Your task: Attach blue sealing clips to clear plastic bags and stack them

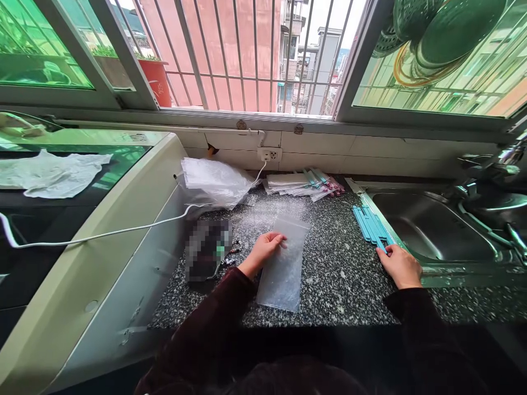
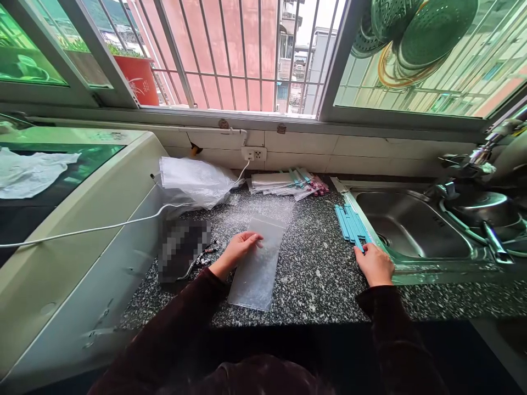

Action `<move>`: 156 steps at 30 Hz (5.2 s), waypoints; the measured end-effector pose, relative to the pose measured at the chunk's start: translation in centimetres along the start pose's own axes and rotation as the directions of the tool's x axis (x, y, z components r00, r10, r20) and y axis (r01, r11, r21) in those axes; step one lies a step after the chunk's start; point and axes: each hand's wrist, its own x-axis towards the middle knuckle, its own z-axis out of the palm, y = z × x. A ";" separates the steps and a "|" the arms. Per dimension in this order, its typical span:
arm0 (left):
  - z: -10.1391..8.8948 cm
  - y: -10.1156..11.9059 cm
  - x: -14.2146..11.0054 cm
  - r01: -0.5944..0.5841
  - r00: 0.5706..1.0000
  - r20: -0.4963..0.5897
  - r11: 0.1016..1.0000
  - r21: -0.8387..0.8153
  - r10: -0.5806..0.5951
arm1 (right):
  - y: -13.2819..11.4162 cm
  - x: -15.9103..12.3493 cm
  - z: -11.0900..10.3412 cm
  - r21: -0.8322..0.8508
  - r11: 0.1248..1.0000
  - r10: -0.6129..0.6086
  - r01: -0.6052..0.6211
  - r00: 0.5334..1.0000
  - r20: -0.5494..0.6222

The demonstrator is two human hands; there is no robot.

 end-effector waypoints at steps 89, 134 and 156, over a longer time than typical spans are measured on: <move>-1.1 -0.3 0.4 0.034 0.997 -0.071 0.999 -0.039 -0.037 | -15.6 -5.4 0.3 0.195 0.188 -0.787 0.963 0.266 -0.557; -1.0 -0.6 -0.1 -0.037 0.999 -0.011 0.985 -0.171 0.036 | -16.1 -5.9 1.3 0.182 0.187 -0.756 0.965 0.259 -0.601; -0.5 -0.6 -0.4 -0.025 0.999 0.023 0.956 -0.293 0.033 | -15.8 -5.7 1.5 0.326 0.065 -0.715 0.943 0.272 -0.644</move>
